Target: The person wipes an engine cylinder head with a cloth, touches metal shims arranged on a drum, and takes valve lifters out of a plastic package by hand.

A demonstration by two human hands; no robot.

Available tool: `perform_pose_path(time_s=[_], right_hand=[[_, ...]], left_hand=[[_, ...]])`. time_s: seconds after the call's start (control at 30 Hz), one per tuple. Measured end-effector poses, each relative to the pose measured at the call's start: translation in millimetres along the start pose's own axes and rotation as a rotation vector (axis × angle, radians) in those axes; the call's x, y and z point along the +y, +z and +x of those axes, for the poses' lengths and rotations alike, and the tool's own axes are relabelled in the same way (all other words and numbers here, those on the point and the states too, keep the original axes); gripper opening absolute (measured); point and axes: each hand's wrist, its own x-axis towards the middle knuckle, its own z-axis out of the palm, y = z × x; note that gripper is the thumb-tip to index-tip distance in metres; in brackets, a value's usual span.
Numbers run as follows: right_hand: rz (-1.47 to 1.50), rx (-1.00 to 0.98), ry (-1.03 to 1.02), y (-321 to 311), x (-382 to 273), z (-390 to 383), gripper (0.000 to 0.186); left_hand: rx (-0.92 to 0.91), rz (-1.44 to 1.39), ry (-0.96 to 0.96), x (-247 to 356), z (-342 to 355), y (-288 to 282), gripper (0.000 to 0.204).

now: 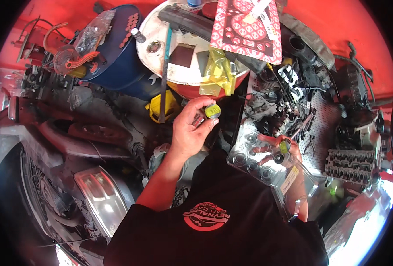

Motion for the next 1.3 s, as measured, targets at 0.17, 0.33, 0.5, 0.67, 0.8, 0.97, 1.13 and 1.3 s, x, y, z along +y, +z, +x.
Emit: perform_pose_path(time_s=[0.17,0.33,0.5,0.67,0.8,0.97,1.13,1.3], right_hand=[[-0.093,0.125,0.020,6,-1,-1,0.026],[-0.063,0.111,0.080,6,3,8,0.026],[-0.050,0.101,0.152,7,7,24,0.027],[-0.046,0.094,0.170,1,7,37,0.026],[-0.053,0.112,0.127,1,7,43,0.029],[-0.043,0.131,0.131,-9,8,43,0.028],[-0.045,0.226,0.134,-14,7,39,0.031],[-0.053,0.285,0.135,-19,4,40,0.035]], left_hand=[[0.095,0.040,-0.049,9,1,-6,0.047],[0.237,-0.347,-0.176,4,10,-46,0.053],[0.398,-0.045,-0.022,-6,43,-106,0.043],[0.536,0.331,-0.032,-42,94,-175,0.041],[0.619,0.607,-0.038,-56,129,-207,0.038],[0.649,0.743,0.004,-95,168,-242,0.037],[0.612,0.975,-0.045,-99,192,-261,0.037],[0.608,1.138,0.073,-109,212,-285,0.040]])
